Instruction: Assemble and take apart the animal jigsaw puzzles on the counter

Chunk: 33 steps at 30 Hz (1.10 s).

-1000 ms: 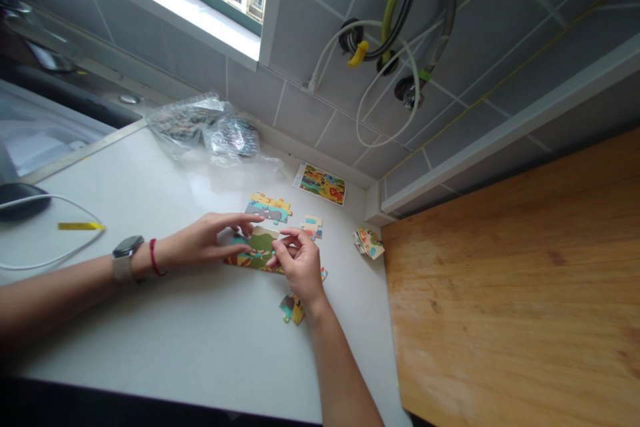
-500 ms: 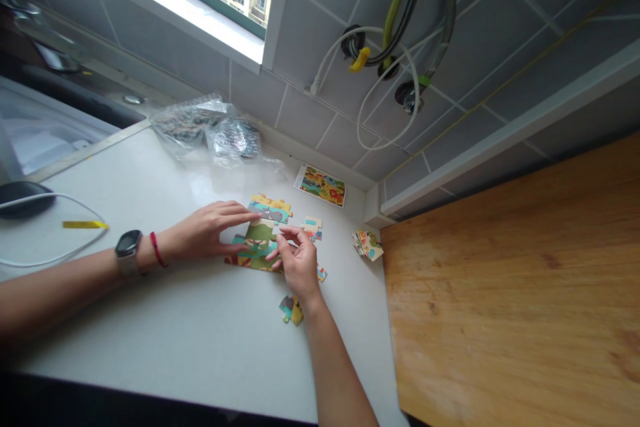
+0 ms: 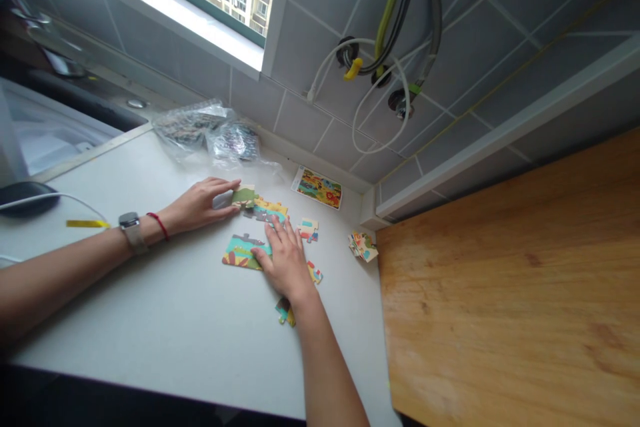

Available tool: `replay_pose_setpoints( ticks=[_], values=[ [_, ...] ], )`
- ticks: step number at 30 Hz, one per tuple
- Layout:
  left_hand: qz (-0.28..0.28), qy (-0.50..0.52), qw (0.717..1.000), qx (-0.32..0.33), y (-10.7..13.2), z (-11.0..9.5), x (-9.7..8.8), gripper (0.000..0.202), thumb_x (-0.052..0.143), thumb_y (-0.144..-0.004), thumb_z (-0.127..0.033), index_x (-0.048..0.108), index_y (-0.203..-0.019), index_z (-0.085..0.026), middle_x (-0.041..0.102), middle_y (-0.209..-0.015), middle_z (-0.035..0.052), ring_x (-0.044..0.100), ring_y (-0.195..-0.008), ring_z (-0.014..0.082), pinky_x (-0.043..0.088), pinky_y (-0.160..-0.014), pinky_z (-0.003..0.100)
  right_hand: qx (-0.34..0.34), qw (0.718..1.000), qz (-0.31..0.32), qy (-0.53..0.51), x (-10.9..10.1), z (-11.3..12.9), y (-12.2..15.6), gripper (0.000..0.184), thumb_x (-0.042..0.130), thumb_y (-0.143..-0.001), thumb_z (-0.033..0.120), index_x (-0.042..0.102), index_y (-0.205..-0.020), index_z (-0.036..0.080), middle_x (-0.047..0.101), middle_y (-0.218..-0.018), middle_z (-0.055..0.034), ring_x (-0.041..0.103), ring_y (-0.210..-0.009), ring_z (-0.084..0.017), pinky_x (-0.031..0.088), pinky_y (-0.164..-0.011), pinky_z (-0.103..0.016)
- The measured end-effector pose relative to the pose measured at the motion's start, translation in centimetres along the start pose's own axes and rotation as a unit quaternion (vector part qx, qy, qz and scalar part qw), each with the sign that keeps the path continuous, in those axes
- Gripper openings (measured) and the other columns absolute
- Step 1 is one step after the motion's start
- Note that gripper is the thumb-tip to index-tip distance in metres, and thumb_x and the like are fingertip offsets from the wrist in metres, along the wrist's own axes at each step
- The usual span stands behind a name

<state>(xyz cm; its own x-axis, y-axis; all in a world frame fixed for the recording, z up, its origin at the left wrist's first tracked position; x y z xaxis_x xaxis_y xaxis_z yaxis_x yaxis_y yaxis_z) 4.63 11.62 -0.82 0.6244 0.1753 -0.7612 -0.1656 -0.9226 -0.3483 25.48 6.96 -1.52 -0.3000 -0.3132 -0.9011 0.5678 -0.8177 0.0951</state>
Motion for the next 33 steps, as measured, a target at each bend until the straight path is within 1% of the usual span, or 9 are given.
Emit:
replay_pose_setpoints(
  ticks=[8, 11, 14, 18, 20, 23, 27, 30, 33],
  values=[
    [0.008, -0.010, 0.999, -0.048, -0.8, 1.2, 0.5, 0.066, 0.058, -0.090, -0.059, 0.061, -0.144, -0.022, 0.072, -0.136, 0.0135, 0.063, -0.126, 0.0331, 0.049, -0.109, 0.045, -0.012, 1.000, -0.012, -0.013, -0.9, 0.3, 0.4, 0.051, 0.052, -0.107, 0.044, 0.055, -0.153, 0.024, 0.043, -0.167, -0.0050, 0.026, -0.160, -0.031, 0.021, -0.131, -0.057],
    [0.035, -0.019, 0.999, -0.032, -2.0, 0.7, 1.2, 0.065, 0.060, -0.089, -0.056, 0.062, -0.144, -0.022, 0.072, -0.136, 0.0133, 0.062, -0.128, 0.0328, 0.048, -0.110, 0.044, -0.019, 0.999, -0.017, -0.025, -1.0, 0.0, 0.4, 0.048, 0.050, -0.107, 0.041, 0.058, -0.150, 0.022, 0.045, -0.166, -0.0055, 0.027, -0.160, -0.031, 0.023, -0.131, -0.055],
    [0.067, -0.030, 0.997, -0.013, -3.6, 0.2, 2.2, 0.063, 0.061, -0.089, -0.055, 0.064, -0.142, -0.021, 0.070, -0.138, 0.0141, 0.062, -0.129, 0.0338, 0.046, -0.112, 0.044, -0.030, 0.999, -0.028, -0.036, -1.0, -0.2, 0.5, 0.046, 0.053, -0.106, 0.039, 0.059, -0.149, 0.023, 0.046, -0.165, -0.0058, 0.029, -0.159, -0.031, 0.026, -0.130, -0.056],
    [0.069, -0.031, 0.997, 0.005, -4.9, -0.2, 3.1, 0.058, 0.062, -0.090, -0.053, 0.069, -0.137, -0.020, 0.066, -0.142, 0.0165, 0.061, -0.130, 0.0361, 0.046, -0.111, 0.049, -0.032, 0.998, -0.031, -0.036, -1.0, -0.3, 0.5, 0.048, 0.058, -0.103, 0.038, 0.059, -0.149, 0.024, 0.045, -0.165, -0.0054, 0.029, -0.159, -0.033, 0.026, -0.129, -0.060],
    [0.058, -0.026, 0.998, 0.015, -5.0, -0.3, 3.2, 0.055, 0.062, -0.091, -0.051, 0.069, -0.136, -0.021, 0.066, -0.141, 0.0159, 0.060, -0.130, 0.0364, 0.045, -0.110, 0.051, -0.028, 0.999, -0.030, -0.035, -1.0, -0.3, 0.5, 0.048, 0.059, -0.103, 0.037, 0.059, -0.149, 0.024, 0.045, -0.165, -0.0053, 0.030, -0.159, -0.034, 0.026, -0.129, -0.061],
    [0.054, -0.006, 0.998, 0.033, -4.7, -0.5, 3.3, 0.049, 0.060, -0.094, -0.049, 0.070, -0.136, -0.025, 0.068, -0.139, 0.0125, 0.060, -0.129, 0.0336, 0.044, -0.111, 0.050, -0.026, 0.998, -0.034, -0.037, -1.1, -0.2, 0.6, 0.048, 0.059, -0.103, 0.036, 0.059, -0.149, 0.025, 0.046, -0.165, -0.0052, 0.030, -0.159, -0.033, 0.026, -0.129, -0.061],
    [0.057, -0.001, 0.997, 0.045, -4.4, -0.8, 3.2, 0.037, 0.055, -0.099, -0.047, 0.078, -0.121, -0.029, 0.069, -0.137, 0.0091, 0.060, -0.129, 0.0315, 0.043, -0.111, 0.050, -0.023, 0.998, -0.037, -0.037, -1.1, -0.2, 0.6, 0.048, 0.060, -0.102, 0.036, 0.059, -0.149, 0.026, 0.046, -0.165, -0.0054, 0.030, -0.159, -0.033, 0.026, -0.129, -0.061],
    [0.059, -0.015, 0.997, 0.047, -4.3, -0.9, 3.4, 0.037, 0.052, -0.101, -0.045, 0.078, -0.120, -0.029, 0.069, -0.139, 0.0088, 0.059, -0.131, 0.0321, 0.043, -0.111, 0.052, -0.020, 0.999, -0.031, -0.038, -1.0, -0.2, 0.5, 0.049, 0.060, -0.102, 0.036, 0.059, -0.150, 0.026, 0.045, -0.165, -0.0050, 0.030, -0.158, -0.033, 0.026, -0.129, -0.062],
    [0.045, -0.019, 0.998, 0.046, -4.4, -0.7, 3.5, 0.038, 0.049, -0.102, -0.043, 0.079, -0.119, -0.027, 0.069, -0.139, 0.0100, 0.060, -0.130, 0.0324, 0.045, -0.111, 0.051, -0.014, 0.999, -0.025, -0.036, -0.8, -0.2, 0.5, 0.049, 0.058, -0.103, 0.036, 0.058, -0.151, 0.023, 0.043, -0.167, -0.0058, 0.027, -0.160, -0.033, 0.024, -0.130, -0.061]
  ],
)
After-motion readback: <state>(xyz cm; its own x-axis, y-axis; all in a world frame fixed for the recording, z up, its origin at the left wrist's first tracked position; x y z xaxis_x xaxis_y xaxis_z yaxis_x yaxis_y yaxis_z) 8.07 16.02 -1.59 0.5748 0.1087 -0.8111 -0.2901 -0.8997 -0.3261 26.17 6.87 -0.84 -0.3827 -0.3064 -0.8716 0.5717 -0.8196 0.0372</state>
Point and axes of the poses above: each hand's wrist, its own y-axis away from the middle knuckle, its own x-axis out of the palm, z = x × y, the point moved 10 cm from there along -y, towards the middle knuckle
